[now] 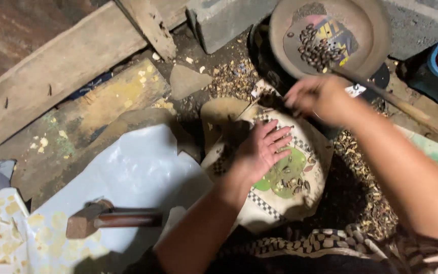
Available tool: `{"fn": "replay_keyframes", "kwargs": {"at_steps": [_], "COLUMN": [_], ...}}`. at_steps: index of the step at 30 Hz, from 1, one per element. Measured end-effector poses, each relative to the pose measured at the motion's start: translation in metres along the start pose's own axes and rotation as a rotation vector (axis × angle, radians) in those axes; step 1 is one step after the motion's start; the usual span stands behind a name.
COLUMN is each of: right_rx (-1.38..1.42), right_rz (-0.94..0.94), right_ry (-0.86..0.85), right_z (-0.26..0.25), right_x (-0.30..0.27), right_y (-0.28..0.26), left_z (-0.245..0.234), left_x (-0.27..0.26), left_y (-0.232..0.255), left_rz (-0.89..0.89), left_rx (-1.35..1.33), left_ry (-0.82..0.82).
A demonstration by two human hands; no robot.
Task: Roasting beans in a pan and crushing them using a stone and a mallet tool
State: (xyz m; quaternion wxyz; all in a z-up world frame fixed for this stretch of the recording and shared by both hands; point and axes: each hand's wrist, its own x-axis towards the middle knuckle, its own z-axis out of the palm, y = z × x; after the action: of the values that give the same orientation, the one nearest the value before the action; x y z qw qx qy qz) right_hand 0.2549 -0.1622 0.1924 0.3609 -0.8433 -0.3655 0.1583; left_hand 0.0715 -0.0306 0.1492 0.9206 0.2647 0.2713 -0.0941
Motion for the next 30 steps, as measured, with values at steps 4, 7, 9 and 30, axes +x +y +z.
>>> {"fn": "replay_keyframes", "kwargs": {"at_steps": [4,7,9,30], "right_rx": [0.007,0.153,0.266,-0.096], "right_rz": [0.208,0.451,0.588,0.632], "right_ry": [-0.254,-0.448,-0.574,-0.098], "right_z": [0.067,0.087,0.095,0.094], "right_x": [-0.095,-0.120,-0.115,-0.169], "right_y": [-0.031,-0.017,0.006,-0.012], "left_z": [-0.068,-0.118,-0.129,-0.106], "left_x": [-0.006,0.005,0.005,-0.010], "left_y": [-0.047,-0.072,-0.086,-0.106], "left_rz": [0.032,0.075,0.056,0.781], "left_rx": [-0.511,-0.054,0.337,1.738], "left_ry": [0.063,0.301,0.353,0.314]}}
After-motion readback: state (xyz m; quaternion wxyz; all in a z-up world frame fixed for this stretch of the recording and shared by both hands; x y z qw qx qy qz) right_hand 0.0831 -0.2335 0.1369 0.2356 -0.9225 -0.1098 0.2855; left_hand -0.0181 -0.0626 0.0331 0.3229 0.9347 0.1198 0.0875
